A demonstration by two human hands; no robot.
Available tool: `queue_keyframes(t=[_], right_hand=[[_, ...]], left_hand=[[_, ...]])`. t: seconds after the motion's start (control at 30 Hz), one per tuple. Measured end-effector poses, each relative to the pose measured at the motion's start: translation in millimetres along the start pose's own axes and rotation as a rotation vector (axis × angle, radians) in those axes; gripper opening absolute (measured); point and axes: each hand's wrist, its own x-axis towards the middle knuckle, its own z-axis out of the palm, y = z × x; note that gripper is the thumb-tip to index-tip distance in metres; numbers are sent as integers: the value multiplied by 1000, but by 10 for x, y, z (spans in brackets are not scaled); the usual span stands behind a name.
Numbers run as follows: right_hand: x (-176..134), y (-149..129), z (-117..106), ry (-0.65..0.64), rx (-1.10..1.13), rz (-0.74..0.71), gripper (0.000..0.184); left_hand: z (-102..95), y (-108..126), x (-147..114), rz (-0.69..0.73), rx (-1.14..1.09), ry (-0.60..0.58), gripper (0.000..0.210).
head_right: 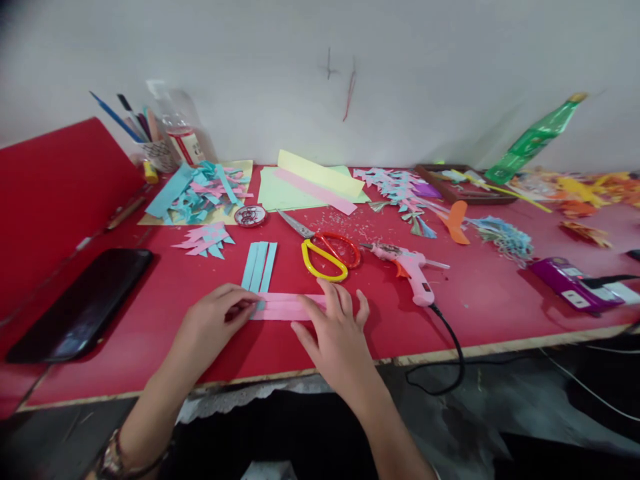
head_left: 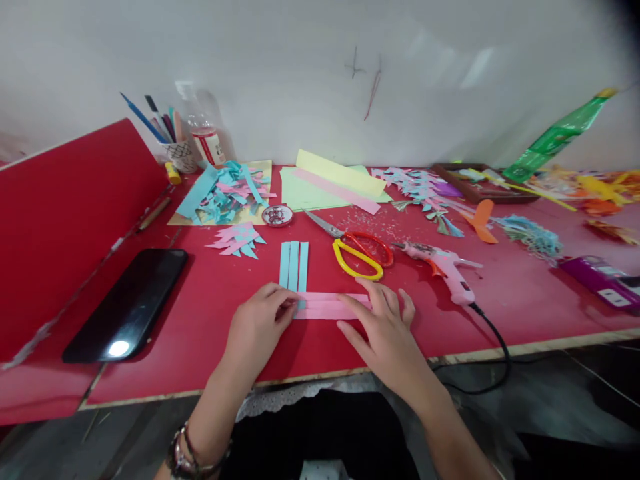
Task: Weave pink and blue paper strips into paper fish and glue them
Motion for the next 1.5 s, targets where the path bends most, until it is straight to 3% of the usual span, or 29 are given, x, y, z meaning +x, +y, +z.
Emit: queue_keyframes(t=[0.47, 0.63, 0.77, 0.87, 0.97, 1.3, 1.5], right_hand=[[-146, 281, 10, 133, -86, 80, 29], [-180, 331, 104, 260, -68, 97, 30], [-183, 313, 131, 329, -66, 83, 34], [-181, 291, 120, 311, -65, 88, 33], [-184, 280, 116, 296, -54, 102, 28], [-192, 287, 177, 474, -35, 130, 38], [-187, 287, 188, 479, -23, 145, 40]], left_hand=[[-2, 4, -1, -15, -67, -10, 17], [3, -53, 5, 17, -78, 17, 18], [13, -46, -42, 67, 184, 151, 30], [29, 37, -106, 3, 440, 268, 39], [40, 141, -149, -53, 541, 255, 37], [60, 103, -83, -5, 333, 207, 14], [81, 143, -88, -114, 113, 204, 15]])
